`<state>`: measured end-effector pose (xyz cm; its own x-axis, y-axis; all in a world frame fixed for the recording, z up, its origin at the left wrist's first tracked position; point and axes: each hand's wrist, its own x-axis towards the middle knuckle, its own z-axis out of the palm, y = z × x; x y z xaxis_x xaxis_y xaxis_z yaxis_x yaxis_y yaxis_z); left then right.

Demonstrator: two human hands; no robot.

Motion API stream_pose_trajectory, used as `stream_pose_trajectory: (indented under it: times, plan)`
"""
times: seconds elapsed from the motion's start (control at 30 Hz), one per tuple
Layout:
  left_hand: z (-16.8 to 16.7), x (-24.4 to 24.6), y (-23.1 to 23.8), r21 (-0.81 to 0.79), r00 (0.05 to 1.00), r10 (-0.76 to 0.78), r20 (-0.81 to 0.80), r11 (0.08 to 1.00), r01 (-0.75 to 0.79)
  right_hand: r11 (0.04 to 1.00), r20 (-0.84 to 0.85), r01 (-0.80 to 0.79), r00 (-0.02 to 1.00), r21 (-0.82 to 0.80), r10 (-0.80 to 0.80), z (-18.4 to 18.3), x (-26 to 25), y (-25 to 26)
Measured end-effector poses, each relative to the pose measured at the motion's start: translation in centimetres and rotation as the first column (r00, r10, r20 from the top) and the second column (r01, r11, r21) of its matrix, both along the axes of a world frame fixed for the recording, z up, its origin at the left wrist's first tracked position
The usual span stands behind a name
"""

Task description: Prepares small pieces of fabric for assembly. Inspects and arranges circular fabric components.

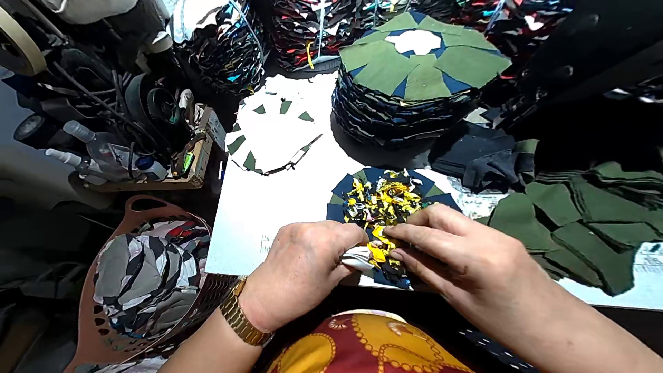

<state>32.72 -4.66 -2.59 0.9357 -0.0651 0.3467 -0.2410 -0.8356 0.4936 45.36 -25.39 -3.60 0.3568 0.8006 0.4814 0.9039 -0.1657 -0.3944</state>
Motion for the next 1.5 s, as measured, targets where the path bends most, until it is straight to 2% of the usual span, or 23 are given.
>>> stream_pose_trajectory:
  times: [0.1,0.23,0.33,0.5,0.63,0.8,0.9,1.27,1.5]
  plan:
    - [-0.1,0.2,-0.3,0.012,1.0,0.015,-0.024,1.0,-0.015,1.0,0.043,-0.024,0.999,-0.006,0.024,-0.2,0.1,0.8]
    - [0.0,0.2,-0.2,-0.024,0.998,0.044,-0.044,0.999,-0.045,0.997,0.081,-0.042,0.996,0.068,0.036,0.2,-0.3,2.0]
    - [0.1,0.1,0.1,-0.012,0.996,0.065,-0.067,0.998,-0.066,0.998,0.096,-0.07,0.993,0.003,0.069,-0.7,-0.2,2.6]
    - [0.5,-0.3,0.7,-0.038,0.992,0.055,-0.109,0.998,-0.06,0.993,0.0,-0.075,0.997,0.093,0.076,0.6,0.2,1.7]
    - [0.5,-0.4,0.5,-0.038,0.988,0.021,-0.154,0.999,-0.027,0.997,-0.024,-0.073,0.997,0.041,0.074,0.7,0.0,1.0]
    - [0.3,0.3,-0.1,0.0,0.993,0.012,-0.116,1.0,-0.012,0.992,0.007,-0.126,0.992,-0.005,0.126,-0.6,-0.3,1.8]
    - [0.3,0.4,-0.1,-0.017,0.992,0.017,-0.129,1.0,-0.019,0.994,-0.019,-0.103,0.994,0.045,0.104,-0.3,0.0,1.8]
    - [0.4,0.1,0.4,-0.051,0.992,0.064,-0.113,0.996,-0.07,0.999,-0.012,-0.05,0.999,0.008,0.05,-0.6,0.1,1.7]
    - [0.8,-0.7,1.0,0.006,0.98,-0.059,-0.191,0.998,0.061,0.997,0.057,-0.079,0.995,-0.01,0.08,-0.7,-0.1,1.9]
